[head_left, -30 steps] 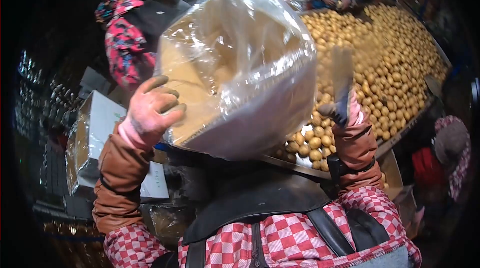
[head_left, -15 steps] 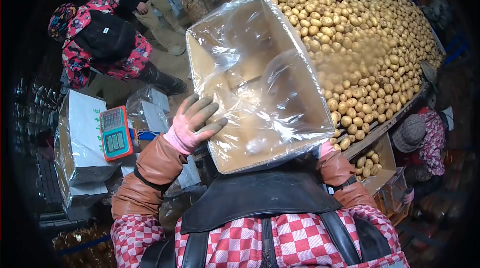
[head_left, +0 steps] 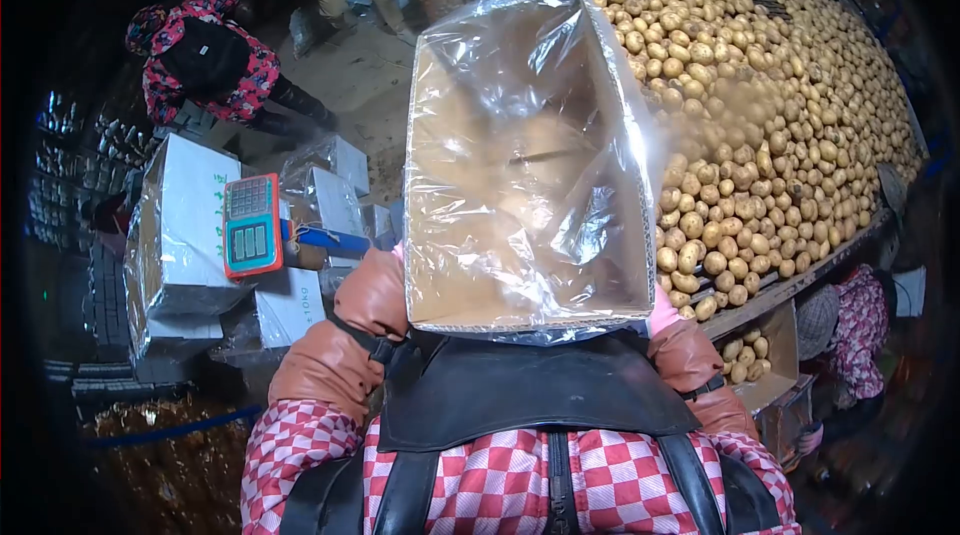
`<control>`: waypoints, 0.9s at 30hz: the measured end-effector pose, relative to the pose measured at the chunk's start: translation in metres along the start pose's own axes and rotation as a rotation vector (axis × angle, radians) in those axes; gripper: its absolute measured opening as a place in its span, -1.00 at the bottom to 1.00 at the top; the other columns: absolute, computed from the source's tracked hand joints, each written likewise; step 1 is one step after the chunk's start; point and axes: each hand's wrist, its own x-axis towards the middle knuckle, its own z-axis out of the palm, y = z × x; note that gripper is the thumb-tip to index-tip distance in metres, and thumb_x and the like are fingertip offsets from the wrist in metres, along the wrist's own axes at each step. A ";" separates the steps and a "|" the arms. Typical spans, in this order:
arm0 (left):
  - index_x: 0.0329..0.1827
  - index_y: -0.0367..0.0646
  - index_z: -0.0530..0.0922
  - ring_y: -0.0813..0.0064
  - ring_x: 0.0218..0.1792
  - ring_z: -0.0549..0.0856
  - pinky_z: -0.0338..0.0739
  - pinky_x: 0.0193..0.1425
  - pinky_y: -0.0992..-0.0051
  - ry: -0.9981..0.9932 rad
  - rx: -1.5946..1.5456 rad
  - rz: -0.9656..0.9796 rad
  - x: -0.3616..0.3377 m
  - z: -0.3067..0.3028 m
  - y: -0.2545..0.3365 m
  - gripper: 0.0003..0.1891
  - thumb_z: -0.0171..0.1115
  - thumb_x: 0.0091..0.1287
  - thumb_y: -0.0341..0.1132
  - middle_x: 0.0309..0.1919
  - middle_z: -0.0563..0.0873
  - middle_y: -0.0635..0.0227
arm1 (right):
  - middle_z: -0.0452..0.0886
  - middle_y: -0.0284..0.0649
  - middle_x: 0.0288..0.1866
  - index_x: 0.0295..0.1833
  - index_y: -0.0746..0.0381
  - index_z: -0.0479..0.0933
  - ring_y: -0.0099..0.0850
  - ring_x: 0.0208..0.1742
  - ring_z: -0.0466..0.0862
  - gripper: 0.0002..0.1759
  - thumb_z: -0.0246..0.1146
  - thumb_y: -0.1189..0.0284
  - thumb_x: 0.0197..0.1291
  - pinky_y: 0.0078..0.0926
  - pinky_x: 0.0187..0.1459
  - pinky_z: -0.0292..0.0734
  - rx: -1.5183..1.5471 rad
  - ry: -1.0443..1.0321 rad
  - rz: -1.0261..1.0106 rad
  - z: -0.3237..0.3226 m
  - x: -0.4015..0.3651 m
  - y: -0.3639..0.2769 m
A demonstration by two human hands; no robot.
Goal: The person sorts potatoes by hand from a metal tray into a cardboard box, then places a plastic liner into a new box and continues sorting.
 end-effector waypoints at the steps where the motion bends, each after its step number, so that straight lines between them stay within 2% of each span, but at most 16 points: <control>1: 0.38 -0.19 0.40 0.26 0.17 0.62 0.56 0.24 0.23 0.013 -0.128 -0.037 0.001 0.022 0.015 -0.47 0.04 0.51 -0.02 0.24 0.58 0.13 | 0.45 -0.07 0.35 0.49 0.27 0.20 -0.27 0.36 0.47 -0.08 0.42 0.66 -0.04 -0.31 0.39 0.38 0.388 -0.072 0.186 0.001 -0.001 0.009; 2: 0.36 -0.20 0.42 0.28 0.14 0.64 0.58 0.21 0.24 0.020 -0.255 -0.075 0.008 0.042 0.031 -0.45 0.04 0.50 0.03 0.22 0.59 0.17 | 0.44 -0.07 0.36 0.51 0.27 0.18 -0.27 0.38 0.45 -0.07 0.40 0.69 -0.03 -0.31 0.40 0.36 0.773 -0.143 0.377 0.004 -0.001 0.020; 4: 0.31 -0.20 0.46 0.32 0.08 0.66 0.60 0.15 0.26 0.041 -0.515 -0.170 0.024 0.063 0.049 -0.41 0.05 0.49 0.12 0.19 0.62 0.25 | 0.43 -0.02 0.37 0.52 0.26 0.18 -0.21 0.41 0.43 -0.04 0.44 0.62 -0.04 -0.34 0.41 0.34 0.917 -0.104 0.401 0.003 -0.010 0.048; 6: 0.07 -0.18 0.64 0.40 -0.09 0.68 0.63 -0.04 0.30 -0.534 -0.640 -0.490 0.091 -0.056 0.064 -0.41 0.20 0.37 0.22 -0.12 0.72 0.26 | 0.41 0.00 0.40 0.54 0.25 0.15 -0.20 0.42 0.43 0.00 0.47 0.57 -0.04 -0.36 0.42 0.33 0.162 -0.080 0.096 -0.019 -0.005 0.031; 7: 0.07 -0.18 0.64 0.40 -0.09 0.68 0.63 -0.04 0.30 -0.526 -0.644 -0.485 0.086 -0.034 0.069 -0.41 0.20 0.37 0.22 -0.12 0.72 0.26 | 0.41 -0.01 0.41 0.52 0.26 0.20 -0.23 0.42 0.43 -0.05 0.47 0.56 -0.03 -0.36 0.41 0.35 0.240 -0.080 0.150 -0.017 -0.007 0.039; 10: -0.01 -0.23 0.67 0.37 -0.19 0.68 0.59 -0.11 0.31 0.216 0.901 -0.631 0.065 0.090 0.103 -0.53 0.22 0.43 0.07 -0.20 0.74 0.24 | 0.50 -0.11 0.30 0.48 0.31 0.24 -0.35 0.31 0.51 -0.19 0.32 0.73 0.07 -0.39 0.35 0.40 0.288 -0.179 0.042 -0.006 -0.006 0.067; 12: 0.08 -0.29 0.63 0.44 -0.20 0.69 0.59 -0.10 0.36 0.015 1.180 -0.455 0.072 0.057 0.075 -0.61 0.29 0.40 -0.13 -0.16 0.75 0.23 | 0.50 -0.08 0.30 0.47 0.31 0.27 -0.33 0.33 0.50 -0.25 0.30 0.69 0.13 -0.38 0.36 0.40 0.249 -0.177 0.043 -0.006 -0.006 0.075; 14: 0.08 -0.28 0.65 0.47 -0.23 0.69 0.59 -0.09 0.37 0.103 0.710 -0.445 0.053 0.049 0.085 -0.66 0.32 0.34 -0.25 -0.13 0.75 0.25 | 0.49 -0.03 0.32 0.45 0.31 0.33 -0.30 0.34 0.51 -0.33 0.27 0.63 0.19 -0.37 0.36 0.40 0.132 -0.171 -0.051 -0.019 0.003 0.035; 16: 0.07 -0.28 0.65 0.51 -0.24 0.68 0.57 -0.13 0.40 0.234 0.884 -0.476 0.028 0.033 0.108 -0.66 0.32 0.33 -0.25 -0.17 0.75 0.29 | 0.48 0.00 0.35 0.42 0.32 0.36 -0.27 0.36 0.50 -0.39 0.27 0.57 0.24 -0.36 0.37 0.39 0.057 -0.211 -0.083 -0.026 0.012 0.005; 19: 0.09 -0.24 0.66 0.54 -0.25 0.63 0.54 -0.16 0.43 0.365 1.011 -0.424 -0.023 0.007 0.155 -0.63 0.34 0.30 -0.20 -0.21 0.73 0.37 | 0.49 -0.01 0.34 0.44 0.32 0.34 -0.27 0.36 0.51 -0.40 0.23 0.57 0.28 -0.38 0.38 0.38 0.285 -0.161 0.030 -0.023 0.021 0.002; 20: 0.08 -0.24 0.66 0.56 -0.25 0.62 0.52 -0.16 0.45 0.466 0.877 -0.444 -0.048 -0.007 0.163 -0.64 0.33 0.32 -0.20 -0.21 0.72 0.38 | 0.53 -0.02 0.31 0.44 0.31 0.35 -0.27 0.34 0.53 -0.42 0.20 0.59 0.28 -0.40 0.35 0.41 0.237 -0.131 -0.004 -0.017 0.023 0.014; 22: 0.14 -0.24 0.62 0.55 -0.24 0.62 0.53 -0.15 0.45 0.713 0.953 -0.452 -0.099 -0.003 0.185 -0.62 0.36 0.33 -0.23 -0.19 0.71 0.38 | 0.60 -0.04 0.22 0.38 0.23 0.45 -0.28 0.26 0.59 -0.47 0.23 0.52 0.27 -0.40 0.32 0.43 0.225 -0.063 0.041 -0.005 0.028 0.028; 23: 0.15 -0.23 0.62 0.54 -0.25 0.62 0.53 -0.16 0.46 0.759 0.891 -0.415 -0.128 -0.079 0.182 -0.62 0.37 0.33 -0.25 -0.19 0.71 0.39 | 0.61 -0.03 0.20 0.38 0.22 0.45 -0.26 0.25 0.61 -0.48 0.22 0.52 0.28 -0.39 0.31 0.44 0.229 -0.048 0.054 -0.004 0.032 0.027; 24: 0.13 -0.23 0.62 0.53 -0.26 0.63 0.53 -0.16 0.48 0.704 0.985 -0.420 -0.152 -0.073 0.192 -0.63 0.37 0.33 -0.24 -0.18 0.72 0.39 | 0.63 -0.02 0.18 0.37 0.22 0.46 -0.24 0.23 0.62 -0.50 0.21 0.51 0.29 -0.39 0.29 0.45 0.231 -0.036 0.069 -0.003 0.035 0.025; 26: 0.08 -0.24 0.64 0.54 -0.26 0.64 0.54 -0.16 0.48 0.684 0.879 -0.396 -0.201 -0.121 0.192 -0.63 0.39 0.32 -0.20 -0.20 0.73 0.36 | 0.63 0.00 0.18 0.36 0.22 0.47 -0.22 0.21 0.64 -0.51 0.21 0.51 0.30 -0.38 0.27 0.47 0.205 -0.025 0.044 0.006 0.045 0.045; 27: 0.05 -0.25 0.65 0.55 -0.26 0.64 0.54 -0.17 0.48 0.668 1.021 -0.439 -0.219 -0.130 0.191 -0.64 0.40 0.31 -0.19 -0.22 0.73 0.35 | 0.62 -0.04 0.20 0.37 0.25 0.45 -0.28 0.22 0.63 -0.50 0.20 0.53 0.30 -0.41 0.26 0.48 0.226 -0.023 0.047 0.010 0.050 0.050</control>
